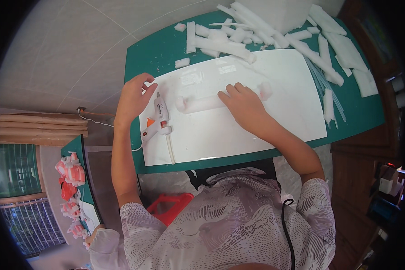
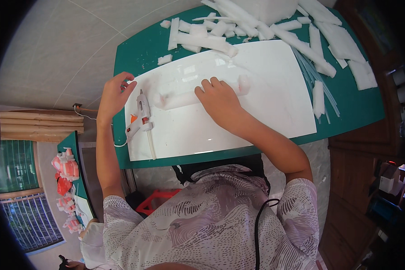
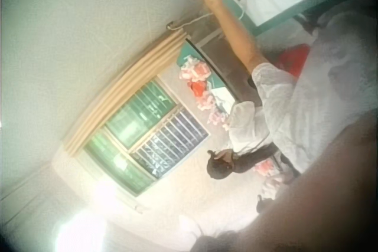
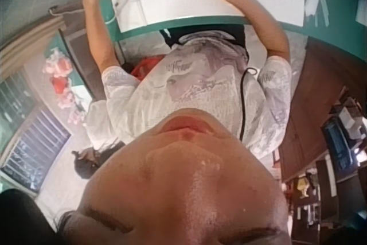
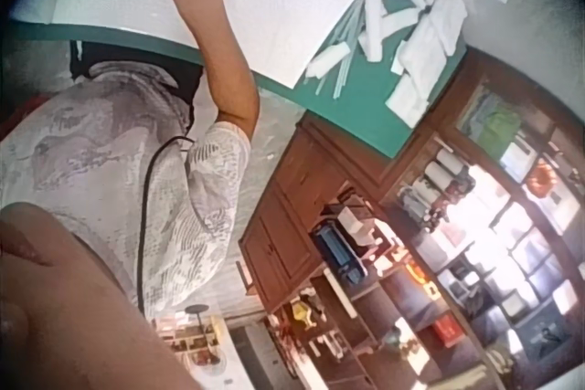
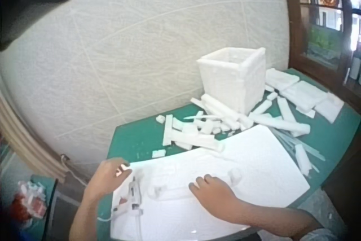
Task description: Using a hot glue gun to assemble rectangular foam pieces into a frame structure.
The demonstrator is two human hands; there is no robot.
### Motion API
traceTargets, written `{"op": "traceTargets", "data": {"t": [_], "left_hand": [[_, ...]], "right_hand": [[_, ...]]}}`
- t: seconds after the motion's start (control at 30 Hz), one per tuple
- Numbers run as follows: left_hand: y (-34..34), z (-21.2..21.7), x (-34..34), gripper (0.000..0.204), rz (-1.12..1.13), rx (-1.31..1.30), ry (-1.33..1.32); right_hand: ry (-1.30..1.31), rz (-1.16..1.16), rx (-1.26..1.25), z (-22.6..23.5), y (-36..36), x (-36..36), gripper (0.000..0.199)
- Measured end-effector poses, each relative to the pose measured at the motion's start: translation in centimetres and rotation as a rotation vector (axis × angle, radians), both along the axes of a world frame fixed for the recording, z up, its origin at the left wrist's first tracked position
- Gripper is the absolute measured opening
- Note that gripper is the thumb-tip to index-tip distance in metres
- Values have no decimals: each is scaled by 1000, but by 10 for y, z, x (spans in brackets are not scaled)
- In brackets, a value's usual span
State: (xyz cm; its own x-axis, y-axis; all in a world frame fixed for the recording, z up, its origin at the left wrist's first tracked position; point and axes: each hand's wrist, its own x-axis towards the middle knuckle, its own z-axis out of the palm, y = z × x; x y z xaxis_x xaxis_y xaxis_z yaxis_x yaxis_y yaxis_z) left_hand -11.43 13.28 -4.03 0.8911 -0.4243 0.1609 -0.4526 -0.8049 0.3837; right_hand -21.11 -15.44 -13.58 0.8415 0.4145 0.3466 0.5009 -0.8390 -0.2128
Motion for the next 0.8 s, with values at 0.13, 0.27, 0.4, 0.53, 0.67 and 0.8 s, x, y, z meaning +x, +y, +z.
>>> {"op": "traceTargets", "data": {"t": [0.13,0.27,0.4,0.53,0.67,0.8], "left_hand": [[2,-2,0,20,-1,1,4],[0,-1,-1,20,-5,9,16],[-14,-9,2,18,-140,9,3],[-54,-15,19,18,-269,-13,-22],[-99,-23,50,27,-476,60,-155],[-140,-36,77,45,-622,136,-251]], "right_hand": [[12,2,2,-1,1,0,42],[4,-1,-5,2,0,-1,42],[-14,1,9,1,0,0,40],[-48,-15,-12,0,0,1,23],[-75,-22,23,-1,1,1,20],[-16,-4,42,0,0,-1,33]]}}
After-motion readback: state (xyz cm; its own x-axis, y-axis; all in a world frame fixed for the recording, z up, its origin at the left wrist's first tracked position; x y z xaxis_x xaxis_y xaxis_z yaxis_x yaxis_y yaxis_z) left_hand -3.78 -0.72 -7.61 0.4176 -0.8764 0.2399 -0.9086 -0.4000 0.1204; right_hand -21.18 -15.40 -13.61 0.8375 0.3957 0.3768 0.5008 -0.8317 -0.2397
